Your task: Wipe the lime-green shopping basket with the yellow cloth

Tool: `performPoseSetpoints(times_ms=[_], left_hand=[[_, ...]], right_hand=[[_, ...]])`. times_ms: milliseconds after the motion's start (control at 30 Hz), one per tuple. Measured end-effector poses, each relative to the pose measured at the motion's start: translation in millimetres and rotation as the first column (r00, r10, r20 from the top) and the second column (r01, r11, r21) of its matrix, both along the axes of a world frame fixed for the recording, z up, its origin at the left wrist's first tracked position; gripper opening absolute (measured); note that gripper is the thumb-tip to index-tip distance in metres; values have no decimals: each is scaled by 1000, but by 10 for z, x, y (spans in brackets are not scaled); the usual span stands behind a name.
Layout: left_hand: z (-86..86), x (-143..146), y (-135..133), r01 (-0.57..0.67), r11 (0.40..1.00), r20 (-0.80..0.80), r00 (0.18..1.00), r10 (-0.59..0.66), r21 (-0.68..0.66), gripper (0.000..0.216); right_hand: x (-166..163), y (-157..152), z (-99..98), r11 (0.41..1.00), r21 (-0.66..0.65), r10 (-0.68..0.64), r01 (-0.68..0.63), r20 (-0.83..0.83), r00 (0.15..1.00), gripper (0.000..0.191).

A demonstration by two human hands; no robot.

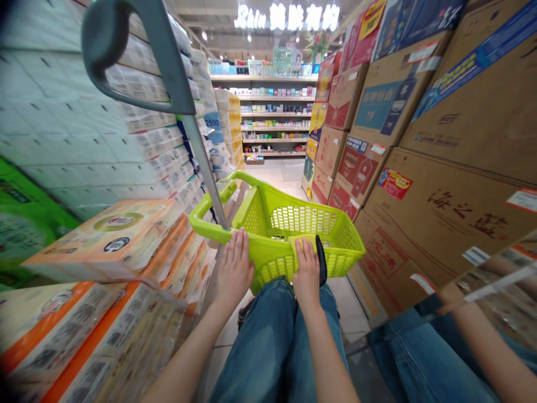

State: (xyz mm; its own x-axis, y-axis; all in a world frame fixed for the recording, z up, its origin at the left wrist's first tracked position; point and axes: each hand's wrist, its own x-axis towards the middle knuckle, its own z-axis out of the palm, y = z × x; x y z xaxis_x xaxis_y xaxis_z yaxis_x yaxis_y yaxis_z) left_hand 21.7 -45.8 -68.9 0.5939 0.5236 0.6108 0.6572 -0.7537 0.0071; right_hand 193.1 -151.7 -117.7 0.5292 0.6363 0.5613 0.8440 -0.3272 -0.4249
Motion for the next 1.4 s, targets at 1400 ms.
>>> performPoseSetpoints(times_ms=[1400], left_hand=[[-63,-5,45,-14,997,14,1000,13,70,74]], right_hand=[[-896,655,519,963,9,269,-271,-168,949,84]])
